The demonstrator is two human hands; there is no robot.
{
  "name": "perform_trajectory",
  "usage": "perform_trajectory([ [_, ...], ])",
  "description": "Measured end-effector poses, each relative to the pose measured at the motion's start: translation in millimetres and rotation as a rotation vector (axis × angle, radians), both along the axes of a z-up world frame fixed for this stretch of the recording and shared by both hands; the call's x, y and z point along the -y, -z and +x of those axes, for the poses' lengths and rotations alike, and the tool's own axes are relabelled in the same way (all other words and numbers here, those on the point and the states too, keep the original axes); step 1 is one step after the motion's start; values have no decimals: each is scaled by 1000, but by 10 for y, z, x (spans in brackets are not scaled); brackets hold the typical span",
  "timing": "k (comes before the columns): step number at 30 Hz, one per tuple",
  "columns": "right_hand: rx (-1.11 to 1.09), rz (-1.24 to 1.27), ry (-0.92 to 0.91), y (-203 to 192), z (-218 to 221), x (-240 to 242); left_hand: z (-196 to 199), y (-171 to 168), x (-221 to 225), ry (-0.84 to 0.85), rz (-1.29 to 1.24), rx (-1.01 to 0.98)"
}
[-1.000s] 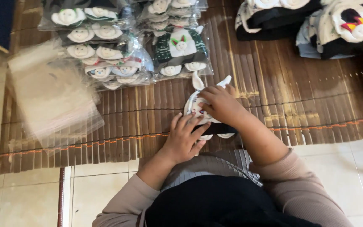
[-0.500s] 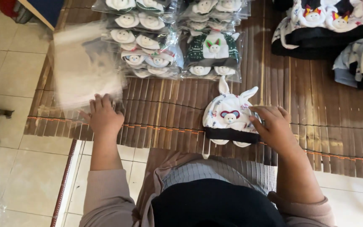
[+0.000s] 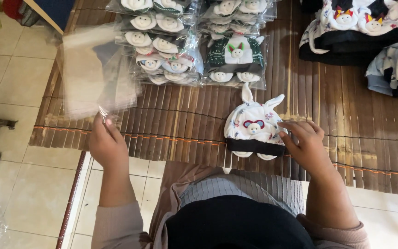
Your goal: Packaging baby hats and booties into plastic bags
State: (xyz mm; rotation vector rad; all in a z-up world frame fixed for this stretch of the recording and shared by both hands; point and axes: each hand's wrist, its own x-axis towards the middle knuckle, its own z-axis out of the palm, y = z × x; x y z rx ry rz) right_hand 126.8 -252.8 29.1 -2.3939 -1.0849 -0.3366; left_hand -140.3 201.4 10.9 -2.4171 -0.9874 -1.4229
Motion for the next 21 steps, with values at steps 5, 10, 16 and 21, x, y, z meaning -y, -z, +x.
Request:
perform_trajectory([
  [5, 35, 29, -5, 15, -46, -108, 257, -316, 763, 323, 127, -20],
  [10, 46, 17, -81, -223, -384, -373, 745, -165, 1474, 739, 131, -105],
  [16, 204, -251, -93, 9, -613, -540, 1157, -24, 1972, 845, 127, -254],
  [21, 258, -218, -93, 119, -584, -538, 1270, 274, 1997, 789, -39, -389],
])
